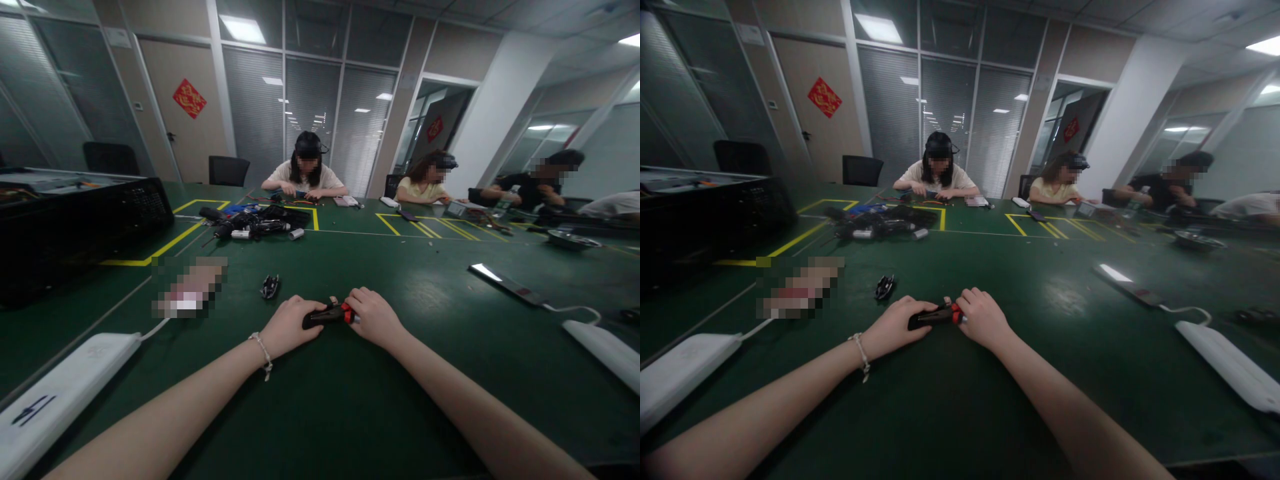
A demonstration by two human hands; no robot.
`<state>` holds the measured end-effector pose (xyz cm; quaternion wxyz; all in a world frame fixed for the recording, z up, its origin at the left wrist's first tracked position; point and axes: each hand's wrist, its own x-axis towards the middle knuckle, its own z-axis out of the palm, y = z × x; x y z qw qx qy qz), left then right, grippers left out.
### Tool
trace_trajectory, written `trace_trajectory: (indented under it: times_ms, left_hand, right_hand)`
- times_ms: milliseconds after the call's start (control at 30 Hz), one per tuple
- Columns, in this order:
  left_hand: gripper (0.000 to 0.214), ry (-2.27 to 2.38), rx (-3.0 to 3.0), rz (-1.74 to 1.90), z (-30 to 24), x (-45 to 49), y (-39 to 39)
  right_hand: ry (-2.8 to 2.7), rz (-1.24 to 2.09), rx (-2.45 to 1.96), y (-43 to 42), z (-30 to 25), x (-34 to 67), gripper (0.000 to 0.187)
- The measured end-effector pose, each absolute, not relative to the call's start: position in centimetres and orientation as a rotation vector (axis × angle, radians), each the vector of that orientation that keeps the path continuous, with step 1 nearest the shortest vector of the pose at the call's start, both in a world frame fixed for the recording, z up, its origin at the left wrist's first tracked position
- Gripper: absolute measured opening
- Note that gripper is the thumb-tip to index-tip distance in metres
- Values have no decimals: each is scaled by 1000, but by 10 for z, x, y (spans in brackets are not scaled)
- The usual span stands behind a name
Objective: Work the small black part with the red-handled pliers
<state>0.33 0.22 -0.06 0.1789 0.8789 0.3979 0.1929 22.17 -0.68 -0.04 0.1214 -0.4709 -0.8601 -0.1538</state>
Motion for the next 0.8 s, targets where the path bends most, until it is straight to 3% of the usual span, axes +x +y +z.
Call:
trace_trajectory:
  times_ms: [800]
  left_hand:
    - [38, 1122, 2477, 511, 2, 3, 1]
  right_hand:
    - [-2521, -459, -1347, -6, -1, 223, 21]
